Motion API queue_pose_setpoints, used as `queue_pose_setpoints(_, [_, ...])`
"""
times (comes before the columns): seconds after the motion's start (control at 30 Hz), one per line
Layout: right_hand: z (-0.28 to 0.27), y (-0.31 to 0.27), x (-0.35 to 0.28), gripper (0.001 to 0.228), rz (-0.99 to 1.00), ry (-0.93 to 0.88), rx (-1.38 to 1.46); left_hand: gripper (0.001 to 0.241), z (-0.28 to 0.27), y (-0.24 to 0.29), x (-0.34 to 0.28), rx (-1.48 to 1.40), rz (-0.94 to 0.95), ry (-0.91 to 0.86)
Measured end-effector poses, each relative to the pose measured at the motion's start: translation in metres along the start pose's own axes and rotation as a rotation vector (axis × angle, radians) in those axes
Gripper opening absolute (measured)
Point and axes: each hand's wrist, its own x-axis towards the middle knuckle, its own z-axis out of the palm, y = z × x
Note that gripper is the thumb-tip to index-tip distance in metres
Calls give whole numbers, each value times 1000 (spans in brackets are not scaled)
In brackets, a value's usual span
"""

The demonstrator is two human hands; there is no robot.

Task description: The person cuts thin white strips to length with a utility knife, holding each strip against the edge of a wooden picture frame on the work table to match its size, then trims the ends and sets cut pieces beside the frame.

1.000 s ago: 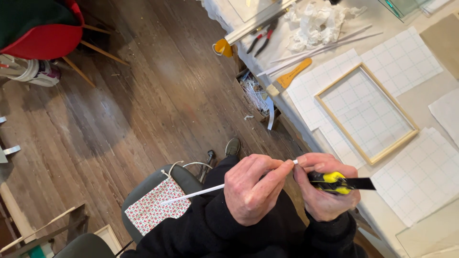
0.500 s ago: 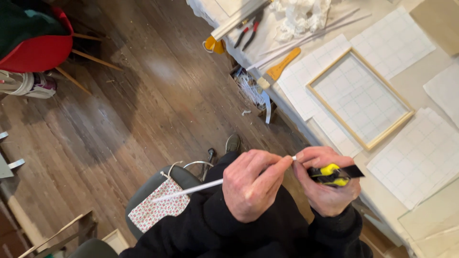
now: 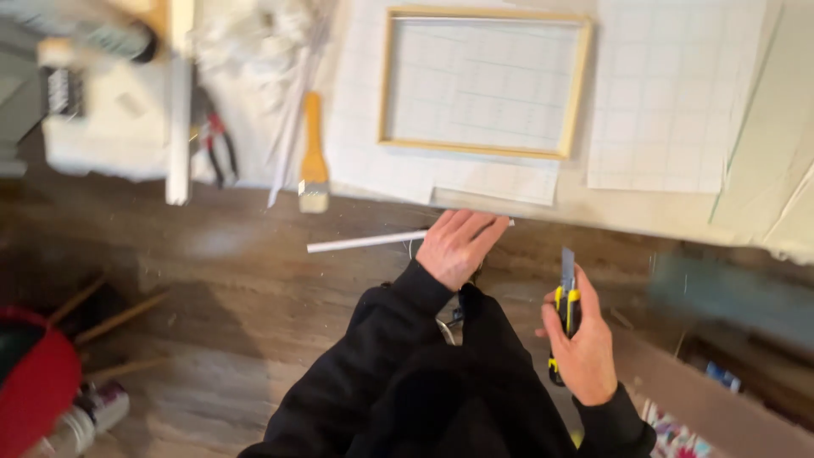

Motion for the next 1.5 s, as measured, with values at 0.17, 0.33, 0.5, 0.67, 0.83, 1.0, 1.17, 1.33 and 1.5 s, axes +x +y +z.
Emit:
queue_pose_setpoints(0.17, [35,-1,28,70,127,24,-54,36,79,-68,2,-58,-19,-113])
queue_pose_setpoints(0.33, [69,22,64,65,16,105,-235,34,114,-97,-1,-73,-24,-84])
queue_pose_setpoints(0.5, [89,32,81,61,-179,173,-366,38,116,-99,3,-89,-30,-89])
queue_pose_setpoints(0.67, [100,36,95,62,-167,173,-360,37,121,-106,-3,-104,-13,-103])
queue_pose_setpoints(0.83, [104,39,103,63,-180,150,-376,35,116,-111,-7,-79,25,-120])
queue_pose_setpoints(1.0, [105,39,110,65,-158,138,-409,40,116,-114,-7,-70,51,-136])
queue_pose_setpoints(1.17, [105,40,112,64,-152,125,-440,40,119,-116,-9,-68,56,-117])
queue_pose_setpoints(1.33, [103,43,111,65,-165,105,-470,40,120,-116,-10,-69,56,-113])
queue_pose_setpoints(1.5, [100,42,108,66,-159,92,-526,40,120,-118,-11,-62,76,-119])
